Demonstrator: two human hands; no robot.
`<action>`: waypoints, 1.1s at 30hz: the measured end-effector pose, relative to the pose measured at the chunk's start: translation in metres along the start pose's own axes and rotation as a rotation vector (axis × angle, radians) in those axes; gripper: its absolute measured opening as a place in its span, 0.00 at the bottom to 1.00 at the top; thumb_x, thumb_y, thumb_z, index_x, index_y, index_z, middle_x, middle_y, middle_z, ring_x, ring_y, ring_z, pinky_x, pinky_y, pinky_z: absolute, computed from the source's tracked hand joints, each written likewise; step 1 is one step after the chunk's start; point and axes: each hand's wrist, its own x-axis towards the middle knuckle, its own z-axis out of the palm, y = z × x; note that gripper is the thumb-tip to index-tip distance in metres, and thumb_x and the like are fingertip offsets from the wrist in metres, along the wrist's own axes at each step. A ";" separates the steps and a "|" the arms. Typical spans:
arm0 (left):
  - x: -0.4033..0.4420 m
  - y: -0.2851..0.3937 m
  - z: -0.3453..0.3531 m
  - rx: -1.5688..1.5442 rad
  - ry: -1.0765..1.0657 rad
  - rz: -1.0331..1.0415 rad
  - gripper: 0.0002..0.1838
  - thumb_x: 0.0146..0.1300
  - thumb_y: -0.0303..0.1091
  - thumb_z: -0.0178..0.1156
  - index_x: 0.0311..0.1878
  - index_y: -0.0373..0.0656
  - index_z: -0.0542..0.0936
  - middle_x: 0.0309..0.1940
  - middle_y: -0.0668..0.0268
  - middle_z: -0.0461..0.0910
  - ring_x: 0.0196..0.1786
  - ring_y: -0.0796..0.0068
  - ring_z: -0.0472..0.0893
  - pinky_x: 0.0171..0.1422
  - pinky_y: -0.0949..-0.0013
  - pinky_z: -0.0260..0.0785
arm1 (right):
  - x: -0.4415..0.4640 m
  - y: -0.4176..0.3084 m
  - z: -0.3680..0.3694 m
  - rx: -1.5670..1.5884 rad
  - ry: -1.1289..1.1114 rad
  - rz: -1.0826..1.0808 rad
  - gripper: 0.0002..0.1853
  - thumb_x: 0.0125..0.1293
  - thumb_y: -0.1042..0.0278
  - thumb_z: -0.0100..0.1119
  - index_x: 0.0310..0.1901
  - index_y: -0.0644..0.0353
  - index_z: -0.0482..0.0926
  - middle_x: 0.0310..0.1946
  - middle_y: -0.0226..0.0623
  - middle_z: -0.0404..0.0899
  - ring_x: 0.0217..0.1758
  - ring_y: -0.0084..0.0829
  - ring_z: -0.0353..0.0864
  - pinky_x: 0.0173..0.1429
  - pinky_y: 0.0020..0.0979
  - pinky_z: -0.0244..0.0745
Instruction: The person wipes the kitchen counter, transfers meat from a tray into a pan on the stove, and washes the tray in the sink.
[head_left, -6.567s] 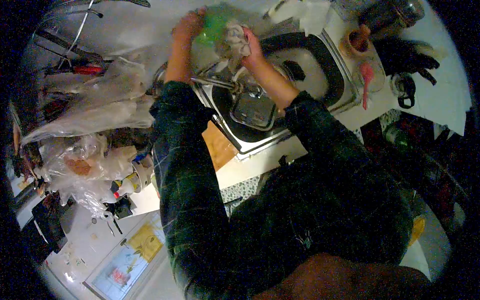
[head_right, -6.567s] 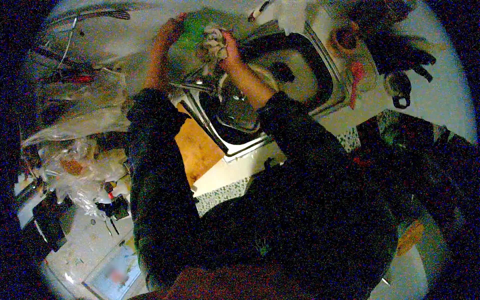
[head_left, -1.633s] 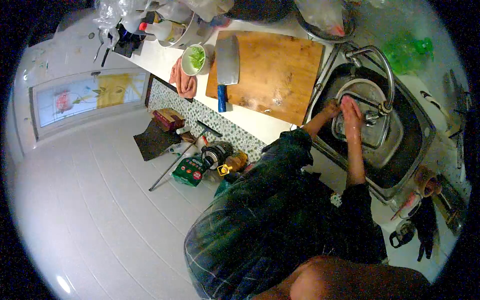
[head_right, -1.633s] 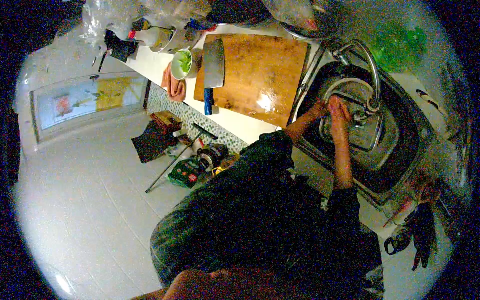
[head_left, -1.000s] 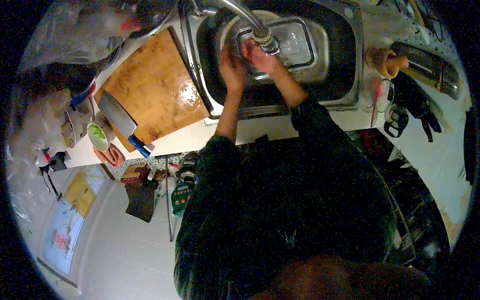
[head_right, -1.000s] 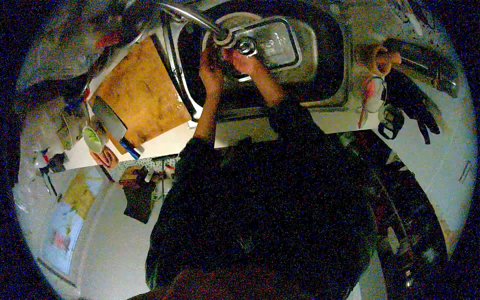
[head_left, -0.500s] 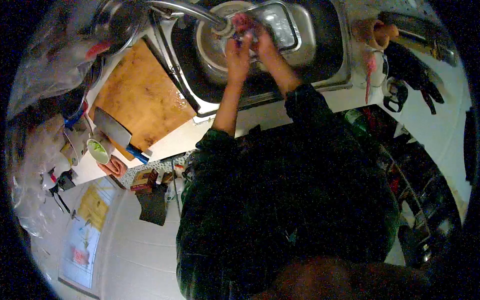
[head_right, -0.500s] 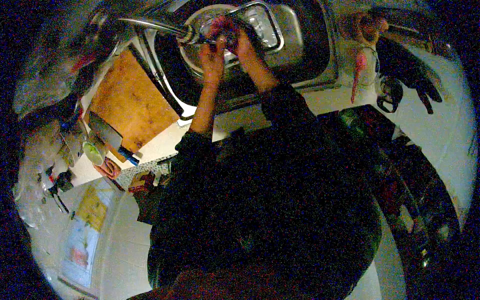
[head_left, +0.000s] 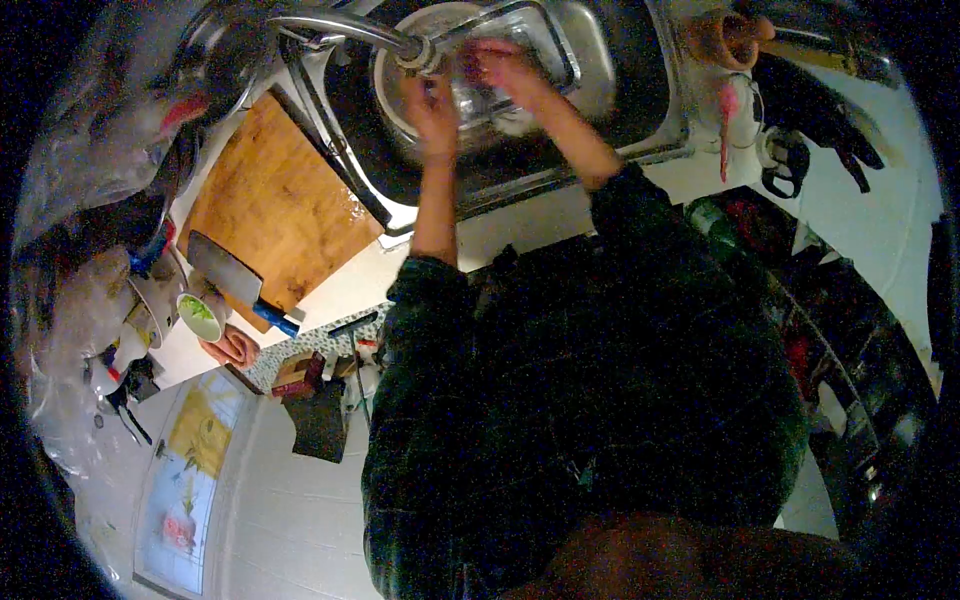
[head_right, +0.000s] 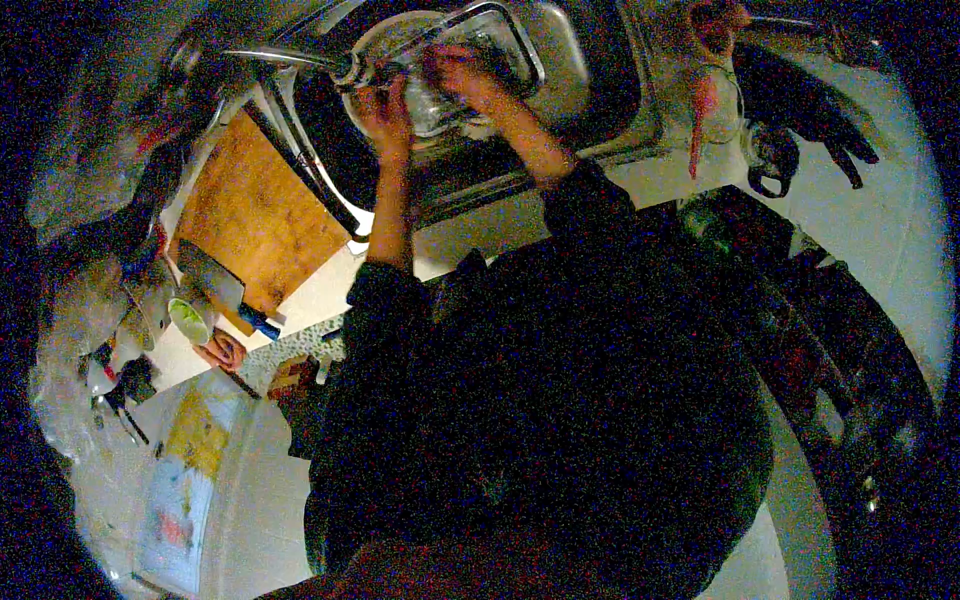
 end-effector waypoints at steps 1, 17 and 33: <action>0.014 0.014 -0.009 -0.073 0.006 0.031 0.13 0.62 0.35 0.55 0.46 0.37 0.74 0.41 0.58 0.76 0.44 0.65 0.73 0.52 0.65 0.63 | -0.003 -0.002 -0.023 -0.504 0.147 -0.172 0.22 0.59 0.69 0.56 0.57 0.54 0.69 0.53 0.35 0.73 0.56 0.30 0.71 0.60 0.32 0.64; 0.012 0.050 -0.011 -0.525 0.012 -0.213 0.11 0.62 0.27 0.54 0.48 0.38 0.74 0.43 0.66 0.76 0.44 0.77 0.73 0.47 0.73 0.66 | -0.109 -0.184 -0.108 -1.362 0.562 -0.317 0.23 0.63 0.54 0.52 0.54 0.61 0.69 0.44 0.48 0.76 0.46 0.41 0.75 0.49 0.35 0.71; 0.009 0.059 0.027 -0.663 0.063 -0.350 0.19 0.64 0.39 0.53 0.55 0.40 0.70 0.50 0.66 0.72 0.52 0.75 0.69 0.58 0.72 0.59 | -0.075 -0.059 -0.119 -0.949 0.281 -0.002 0.34 0.57 0.44 0.57 0.57 0.64 0.67 0.54 0.41 0.70 0.56 0.33 0.69 0.57 0.31 0.64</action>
